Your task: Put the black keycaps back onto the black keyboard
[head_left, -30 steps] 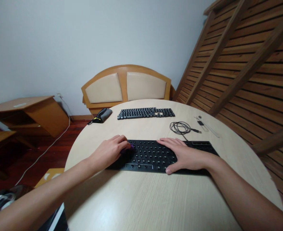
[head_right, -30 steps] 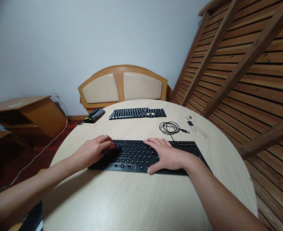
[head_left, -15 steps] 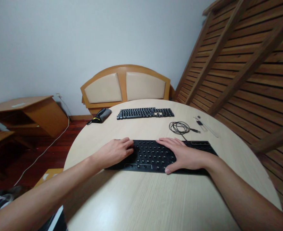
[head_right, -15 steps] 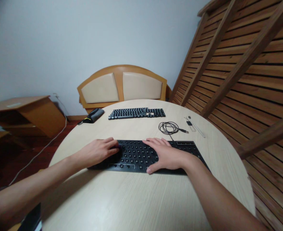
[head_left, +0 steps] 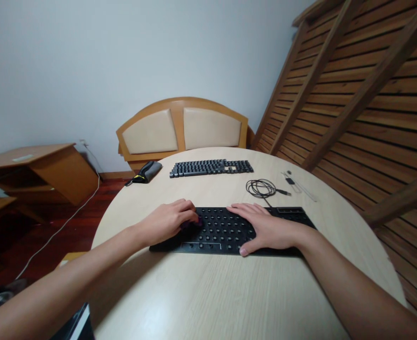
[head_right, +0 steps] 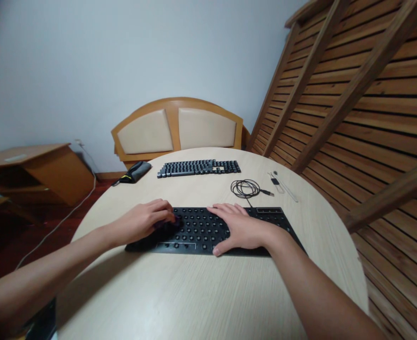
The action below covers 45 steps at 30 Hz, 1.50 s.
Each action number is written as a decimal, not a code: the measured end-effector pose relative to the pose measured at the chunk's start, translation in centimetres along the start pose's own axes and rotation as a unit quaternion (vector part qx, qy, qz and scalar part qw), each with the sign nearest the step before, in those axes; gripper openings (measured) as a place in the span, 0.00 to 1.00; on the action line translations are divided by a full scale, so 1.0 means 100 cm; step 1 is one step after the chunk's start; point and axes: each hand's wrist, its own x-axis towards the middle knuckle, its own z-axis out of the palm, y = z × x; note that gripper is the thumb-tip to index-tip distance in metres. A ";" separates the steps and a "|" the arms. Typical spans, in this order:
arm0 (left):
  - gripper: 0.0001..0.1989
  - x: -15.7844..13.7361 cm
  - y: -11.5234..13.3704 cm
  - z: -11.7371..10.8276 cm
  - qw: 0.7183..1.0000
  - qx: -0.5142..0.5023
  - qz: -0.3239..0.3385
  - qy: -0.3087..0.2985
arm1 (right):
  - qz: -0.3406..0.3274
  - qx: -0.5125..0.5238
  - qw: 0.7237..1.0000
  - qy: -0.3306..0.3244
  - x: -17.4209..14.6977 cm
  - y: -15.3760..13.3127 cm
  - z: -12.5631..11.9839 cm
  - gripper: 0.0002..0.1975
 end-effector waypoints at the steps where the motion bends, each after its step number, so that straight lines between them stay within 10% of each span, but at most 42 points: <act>1: 0.18 0.001 0.002 0.002 1.000 -0.019 -0.015 0.018 | 0.000 0.000 1.000 0.001 0.000 0.000 0.000 0.59; 18: 0.18 0.005 0.022 0.015 0.994 0.038 -0.098 -0.034 | -0.023 0.013 1.000 0.016 0.002 0.009 0.006 0.57; 34: 0.16 -0.076 -0.031 -0.022 0.964 0.070 -0.246 -0.074 | -0.008 0.011 1.000 0.006 0.000 0.004 0.002 0.59; 45: 0.14 0.021 0.013 0.005 0.991 -0.004 -0.111 0.073 | -0.016 0.006 1.000 0.012 0.001 0.007 0.005 0.58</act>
